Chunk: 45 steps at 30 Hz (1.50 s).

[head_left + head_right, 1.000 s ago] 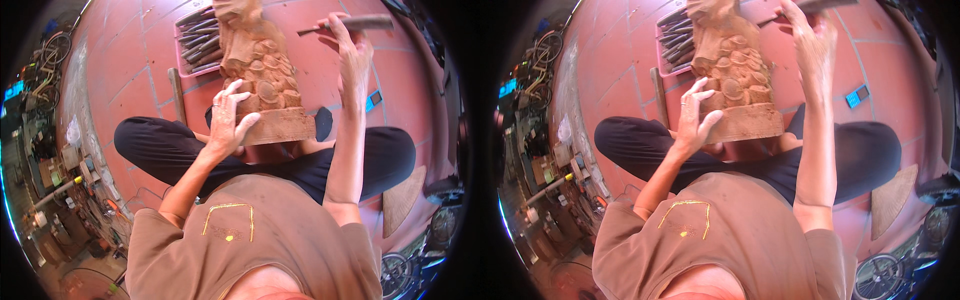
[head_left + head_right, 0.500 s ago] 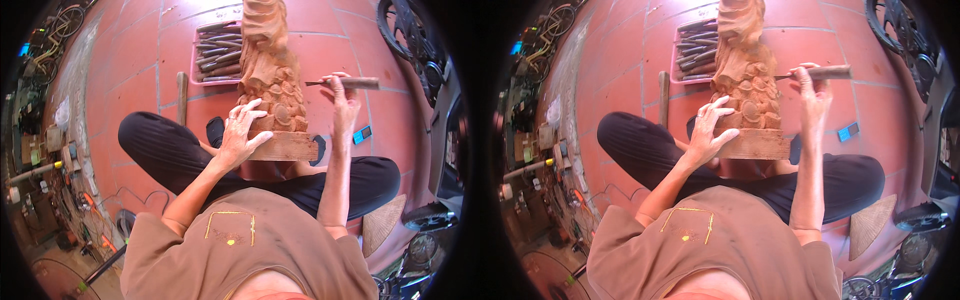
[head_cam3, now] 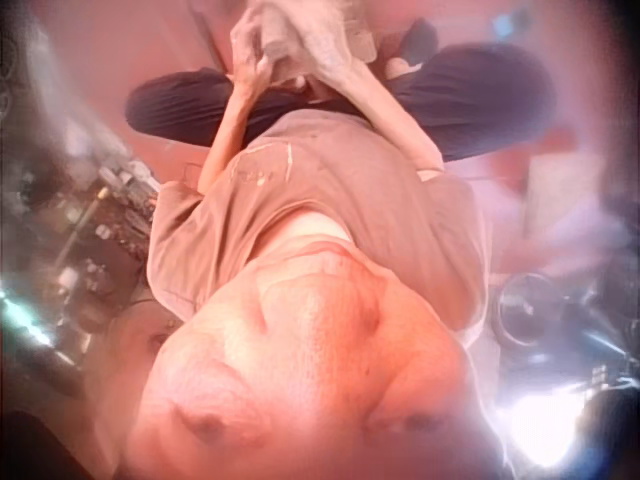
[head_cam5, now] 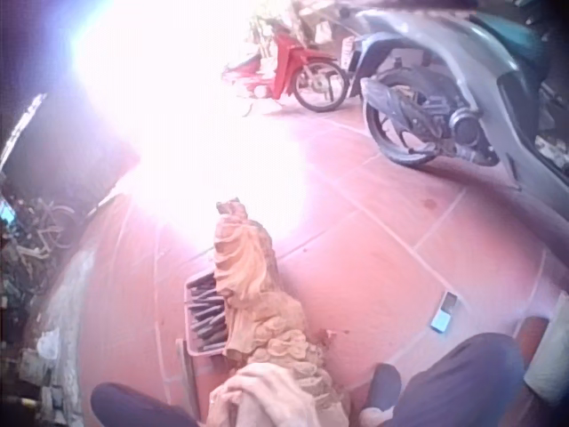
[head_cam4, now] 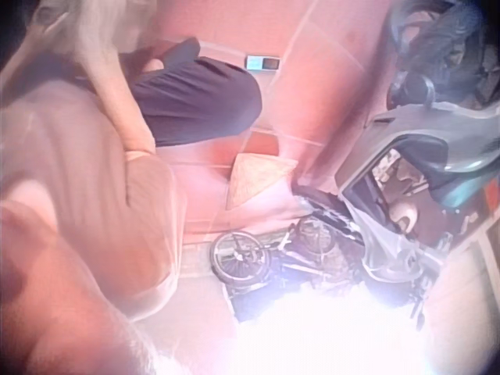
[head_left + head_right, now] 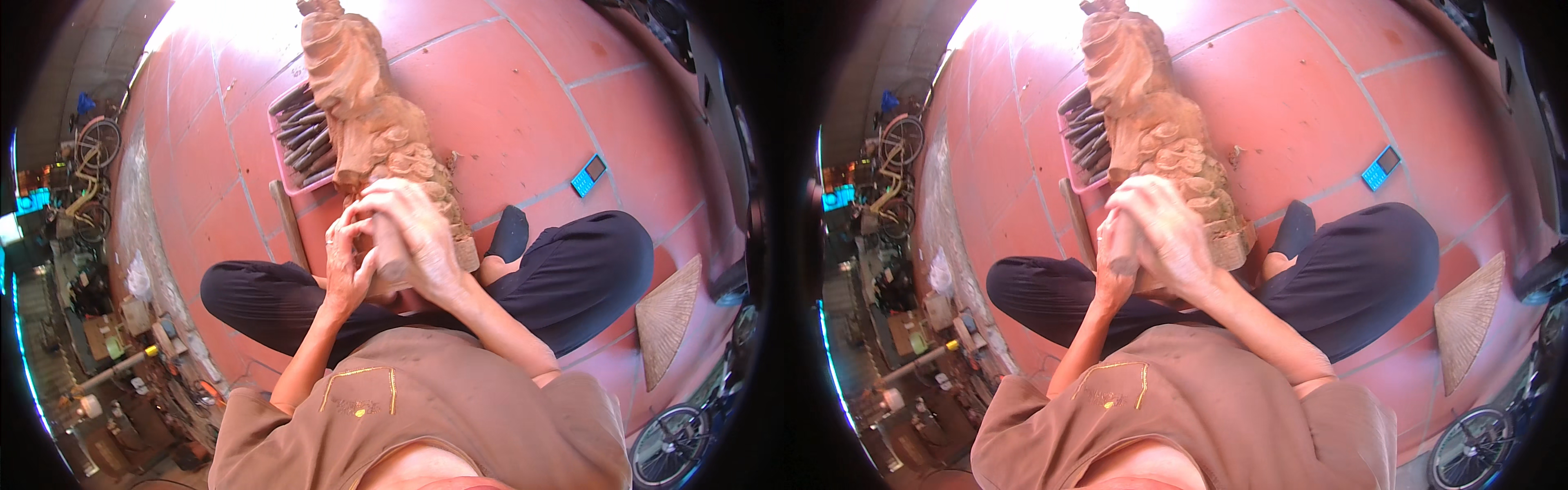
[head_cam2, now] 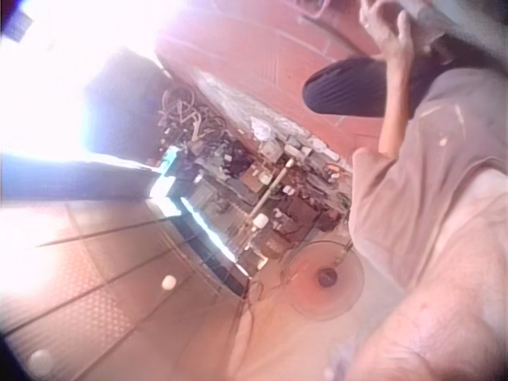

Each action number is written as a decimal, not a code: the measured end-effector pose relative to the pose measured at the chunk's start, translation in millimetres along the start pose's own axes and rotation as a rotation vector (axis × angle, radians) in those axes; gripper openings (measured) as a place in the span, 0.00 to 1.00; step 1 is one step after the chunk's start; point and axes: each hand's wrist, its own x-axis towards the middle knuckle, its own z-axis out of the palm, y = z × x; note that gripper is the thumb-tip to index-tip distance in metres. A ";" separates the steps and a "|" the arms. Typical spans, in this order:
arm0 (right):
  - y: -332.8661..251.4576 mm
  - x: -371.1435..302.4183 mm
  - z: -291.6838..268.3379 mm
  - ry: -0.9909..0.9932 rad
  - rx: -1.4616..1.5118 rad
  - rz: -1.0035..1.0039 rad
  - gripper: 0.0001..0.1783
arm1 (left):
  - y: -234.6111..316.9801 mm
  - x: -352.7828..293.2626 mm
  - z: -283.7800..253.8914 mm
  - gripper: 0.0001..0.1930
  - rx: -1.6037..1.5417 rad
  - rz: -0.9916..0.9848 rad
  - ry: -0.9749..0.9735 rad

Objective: The person carves a wooden sculpture using a chisel and mallet, then switches to a rotary tool to refine details. The person sits on the floor and works on the sculpture placed between their legs.

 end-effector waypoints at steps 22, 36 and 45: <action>8.1 -3.9 -8.0 0.159 0.093 0.083 0.17 | -63.0 -17.9 -26.5 0.17 0.029 -0.215 -0.208; 13.4 -4.2 0.0 0.154 0.026 0.138 0.19 | -11.2 13.5 -7.0 0.16 0.122 0.028 0.088; 12.3 -5.7 -8.8 0.129 0.055 0.140 0.20 | 8.1 -2.9 -10.4 0.09 0.182 0.187 0.072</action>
